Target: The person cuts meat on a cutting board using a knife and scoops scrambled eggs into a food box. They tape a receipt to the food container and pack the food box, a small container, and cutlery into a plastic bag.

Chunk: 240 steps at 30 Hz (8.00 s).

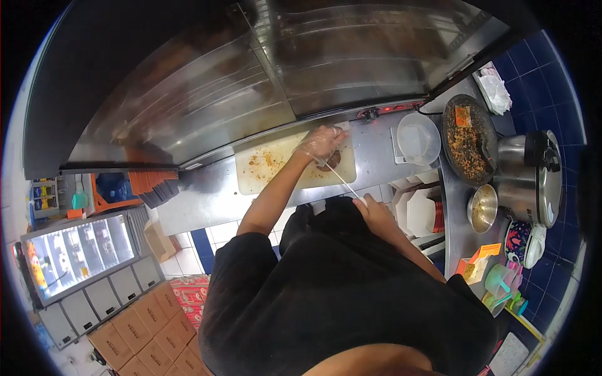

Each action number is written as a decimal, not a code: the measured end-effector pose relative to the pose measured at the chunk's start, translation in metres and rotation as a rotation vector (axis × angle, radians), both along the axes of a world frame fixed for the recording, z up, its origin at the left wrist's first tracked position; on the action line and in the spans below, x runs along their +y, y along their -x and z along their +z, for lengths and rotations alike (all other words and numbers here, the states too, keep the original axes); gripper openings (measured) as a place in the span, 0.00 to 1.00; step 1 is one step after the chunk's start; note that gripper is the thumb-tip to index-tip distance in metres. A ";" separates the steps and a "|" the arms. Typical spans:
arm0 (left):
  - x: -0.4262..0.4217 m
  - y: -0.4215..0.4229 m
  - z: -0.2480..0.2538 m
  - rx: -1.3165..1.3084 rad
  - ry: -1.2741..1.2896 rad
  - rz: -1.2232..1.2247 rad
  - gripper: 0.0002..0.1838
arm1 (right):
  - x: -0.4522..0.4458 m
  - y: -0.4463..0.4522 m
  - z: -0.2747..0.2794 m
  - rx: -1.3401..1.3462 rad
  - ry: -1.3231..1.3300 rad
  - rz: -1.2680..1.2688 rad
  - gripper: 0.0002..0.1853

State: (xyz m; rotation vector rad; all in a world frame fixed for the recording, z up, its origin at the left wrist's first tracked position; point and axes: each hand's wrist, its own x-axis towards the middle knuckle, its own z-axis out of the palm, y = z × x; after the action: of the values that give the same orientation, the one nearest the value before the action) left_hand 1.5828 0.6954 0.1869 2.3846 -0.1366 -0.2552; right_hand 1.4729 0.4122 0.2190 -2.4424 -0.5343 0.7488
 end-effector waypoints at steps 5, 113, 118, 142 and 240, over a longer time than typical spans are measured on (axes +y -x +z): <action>0.004 0.012 -0.009 0.052 -0.069 0.073 0.24 | 0.010 0.004 -0.010 -0.129 0.015 0.112 0.25; -0.218 0.190 0.018 -0.368 -0.027 0.554 0.23 | -0.291 0.127 -0.059 -0.281 -0.377 -0.579 0.10; 0.039 0.224 0.028 -0.882 0.439 1.086 0.16 | -0.165 -0.007 -0.066 -0.524 -0.360 -0.346 0.19; 0.241 0.214 0.148 -1.155 -0.181 1.530 0.24 | -0.068 -0.065 -0.063 -0.577 -0.202 -0.552 0.35; -0.176 -0.084 0.026 -0.341 0.278 -0.303 0.24 | -0.099 0.122 -0.095 -0.330 -0.508 -0.945 0.25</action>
State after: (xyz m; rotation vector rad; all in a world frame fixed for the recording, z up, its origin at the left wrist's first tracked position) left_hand 1.6666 0.5197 0.2124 2.1045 -0.6522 0.0334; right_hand 1.3507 0.3137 0.1235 -1.9853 0.3092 -0.1721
